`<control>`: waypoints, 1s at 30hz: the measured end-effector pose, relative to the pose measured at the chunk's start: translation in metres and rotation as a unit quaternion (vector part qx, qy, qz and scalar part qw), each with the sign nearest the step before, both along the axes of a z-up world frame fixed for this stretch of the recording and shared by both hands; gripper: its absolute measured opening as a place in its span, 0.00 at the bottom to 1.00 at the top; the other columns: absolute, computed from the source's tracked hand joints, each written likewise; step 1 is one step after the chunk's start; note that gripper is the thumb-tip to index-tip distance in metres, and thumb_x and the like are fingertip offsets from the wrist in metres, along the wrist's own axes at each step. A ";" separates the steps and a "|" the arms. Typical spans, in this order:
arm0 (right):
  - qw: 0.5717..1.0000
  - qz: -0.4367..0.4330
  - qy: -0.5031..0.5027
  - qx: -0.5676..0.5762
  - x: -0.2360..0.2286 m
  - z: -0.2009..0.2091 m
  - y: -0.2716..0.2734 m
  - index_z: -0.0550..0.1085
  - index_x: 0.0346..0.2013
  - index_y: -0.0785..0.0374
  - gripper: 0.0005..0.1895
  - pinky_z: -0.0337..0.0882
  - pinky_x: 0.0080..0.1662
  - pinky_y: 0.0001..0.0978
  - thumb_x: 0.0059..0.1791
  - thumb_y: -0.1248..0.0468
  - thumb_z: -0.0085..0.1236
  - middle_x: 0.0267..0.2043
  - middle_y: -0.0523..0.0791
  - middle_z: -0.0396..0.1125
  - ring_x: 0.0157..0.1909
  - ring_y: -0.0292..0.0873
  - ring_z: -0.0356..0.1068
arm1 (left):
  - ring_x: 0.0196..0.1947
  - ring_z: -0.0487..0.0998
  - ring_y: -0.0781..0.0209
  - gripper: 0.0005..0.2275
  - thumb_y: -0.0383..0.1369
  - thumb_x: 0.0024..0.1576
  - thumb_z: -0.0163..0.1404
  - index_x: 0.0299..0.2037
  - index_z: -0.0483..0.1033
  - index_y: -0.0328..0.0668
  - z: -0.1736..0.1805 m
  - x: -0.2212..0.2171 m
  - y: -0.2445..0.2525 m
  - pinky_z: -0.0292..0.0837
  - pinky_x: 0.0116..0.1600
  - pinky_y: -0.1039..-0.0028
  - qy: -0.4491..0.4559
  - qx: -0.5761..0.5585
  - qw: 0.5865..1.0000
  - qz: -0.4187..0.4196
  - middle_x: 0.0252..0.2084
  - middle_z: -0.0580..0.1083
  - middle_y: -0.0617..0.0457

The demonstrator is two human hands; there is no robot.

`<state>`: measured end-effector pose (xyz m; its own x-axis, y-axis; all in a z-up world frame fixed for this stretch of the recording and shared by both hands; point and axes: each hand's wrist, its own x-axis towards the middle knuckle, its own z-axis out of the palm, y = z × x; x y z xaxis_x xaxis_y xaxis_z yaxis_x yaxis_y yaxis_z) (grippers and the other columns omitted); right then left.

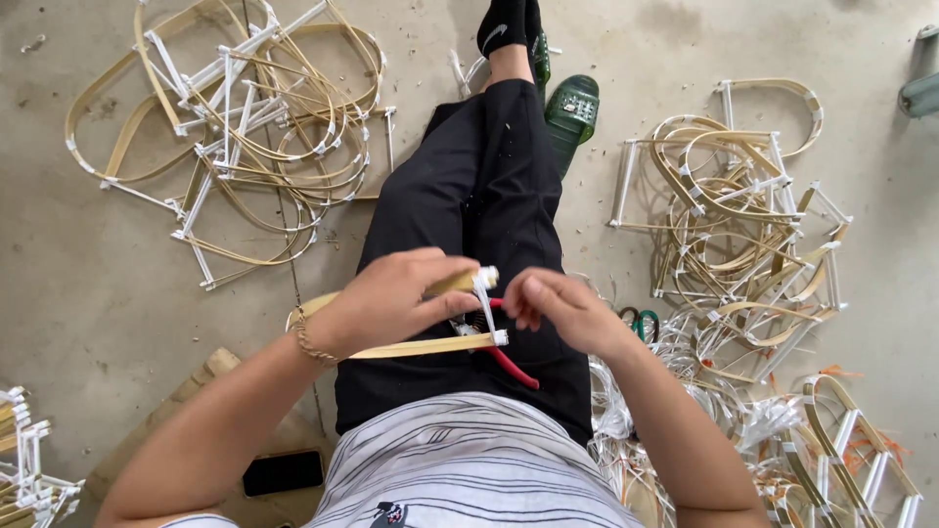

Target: The person uses shears to trim white plastic strips and then wraps the strips around the joints of curved bamboo frames by hand. They repeat this process for multiple frames while sitting on the floor surrounded by materials.

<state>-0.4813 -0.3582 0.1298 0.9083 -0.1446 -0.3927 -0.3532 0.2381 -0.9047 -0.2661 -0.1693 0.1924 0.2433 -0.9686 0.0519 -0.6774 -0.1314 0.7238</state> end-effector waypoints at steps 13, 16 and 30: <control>0.967 0.252 0.006 0.038 0.001 0.057 0.022 0.73 0.40 0.68 0.18 0.69 0.39 0.29 0.59 0.57 0.40 0.34 0.43 0.66 0.34 0.36 0.63 | 0.25 0.76 0.63 0.13 0.39 0.64 0.45 0.41 0.80 0.39 0.014 -0.031 0.018 0.72 0.34 0.71 0.351 0.292 0.883 -0.106 0.24 0.77 0.52; 0.961 0.275 -0.003 0.006 0.001 0.058 0.021 0.72 0.38 0.68 0.18 0.68 0.38 0.30 0.59 0.57 0.40 0.32 0.43 0.65 0.33 0.37 0.63 | 0.28 0.80 0.59 0.10 0.37 0.62 0.50 0.41 0.79 0.38 0.011 -0.040 0.029 0.74 0.35 0.71 0.266 0.125 0.949 -0.112 0.28 0.78 0.51; 0.949 0.292 -0.027 -0.113 0.016 0.065 0.032 0.70 0.31 0.68 0.19 0.68 0.40 0.37 0.58 0.58 0.40 0.27 0.46 0.66 0.32 0.44 0.66 | 0.27 0.79 0.55 0.06 0.30 0.59 0.55 0.39 0.74 0.34 0.006 -0.060 0.041 0.74 0.32 0.67 -0.026 -0.074 0.992 -0.102 0.29 0.74 0.50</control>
<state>-0.4649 -0.3260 0.1945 0.8774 0.3150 -0.3620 -0.3167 -0.1865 -0.9300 -0.3265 -0.1280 0.1982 0.0372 -0.9782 0.2041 -0.7159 0.1164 0.6885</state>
